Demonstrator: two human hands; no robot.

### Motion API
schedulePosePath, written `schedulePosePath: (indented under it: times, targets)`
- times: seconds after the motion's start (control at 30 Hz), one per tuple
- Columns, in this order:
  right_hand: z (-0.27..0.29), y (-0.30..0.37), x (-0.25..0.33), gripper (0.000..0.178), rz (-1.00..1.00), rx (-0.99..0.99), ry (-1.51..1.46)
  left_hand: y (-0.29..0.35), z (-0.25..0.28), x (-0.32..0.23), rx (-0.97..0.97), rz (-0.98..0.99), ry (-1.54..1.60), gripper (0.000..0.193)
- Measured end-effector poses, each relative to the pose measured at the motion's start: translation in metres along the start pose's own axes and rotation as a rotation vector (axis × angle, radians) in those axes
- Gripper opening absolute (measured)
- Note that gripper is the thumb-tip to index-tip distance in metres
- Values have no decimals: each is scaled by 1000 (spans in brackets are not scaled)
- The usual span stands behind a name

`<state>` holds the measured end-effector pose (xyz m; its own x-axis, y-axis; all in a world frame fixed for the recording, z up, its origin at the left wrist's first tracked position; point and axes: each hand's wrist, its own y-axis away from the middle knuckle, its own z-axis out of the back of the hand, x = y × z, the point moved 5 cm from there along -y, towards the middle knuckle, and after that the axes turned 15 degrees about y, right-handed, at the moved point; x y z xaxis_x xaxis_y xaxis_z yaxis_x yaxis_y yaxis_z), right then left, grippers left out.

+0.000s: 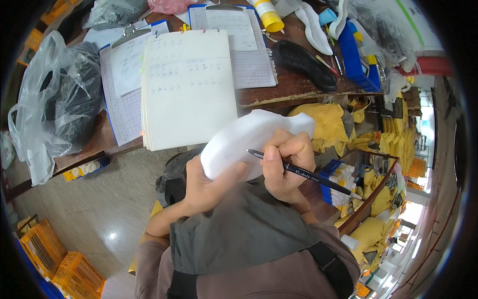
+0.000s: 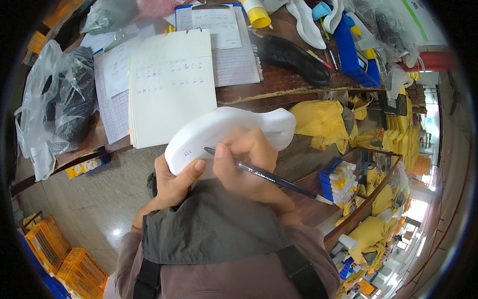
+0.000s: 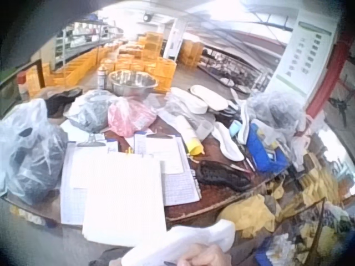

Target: The person picks up a white shoe insole, weighs it on a digital scale, and writes numbers on it with a pen. They then move to a machine with a touchscreen, interact with the screen, and continue writing on the insole.

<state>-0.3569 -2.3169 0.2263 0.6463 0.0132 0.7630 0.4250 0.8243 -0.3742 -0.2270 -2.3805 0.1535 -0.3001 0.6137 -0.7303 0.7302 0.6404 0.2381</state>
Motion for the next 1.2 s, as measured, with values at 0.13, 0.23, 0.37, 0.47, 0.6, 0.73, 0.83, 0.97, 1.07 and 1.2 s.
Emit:
schedulePosePath:
  times: [0.13,0.23,0.37,0.47,0.6,0.73,0.83,0.97,1.07,1.2]
  targets:
    - [-3,1,-1,22,13,8,3,1,-3,-1,0,-58,42,31]
    - [0,2,-5,22,-53,-17,-88,2,-4,0,-9,-80,38,30]
    - [-4,2,-6,22,-35,37,-71,7,0,-1,-35,-101,43,30]
    - [-9,1,-6,22,-37,45,-98,10,3,-4,-61,-122,28,30]
    - [-9,0,-5,22,-42,45,-123,10,3,-4,-69,-55,-4,40]
    - [-8,-3,-2,22,67,67,-17,8,0,-4,-57,-48,37,36]
    - [-8,-3,-3,22,76,38,-31,7,-2,-4,-43,-82,59,29]
    - [-8,-2,-3,21,62,7,-25,6,0,-3,-13,-65,86,34]
    - [-9,-3,-3,21,50,-4,-30,5,0,-3,-9,-77,92,36]
    - [-12,-5,-2,22,80,-15,-26,5,2,-5,-15,-96,84,35]
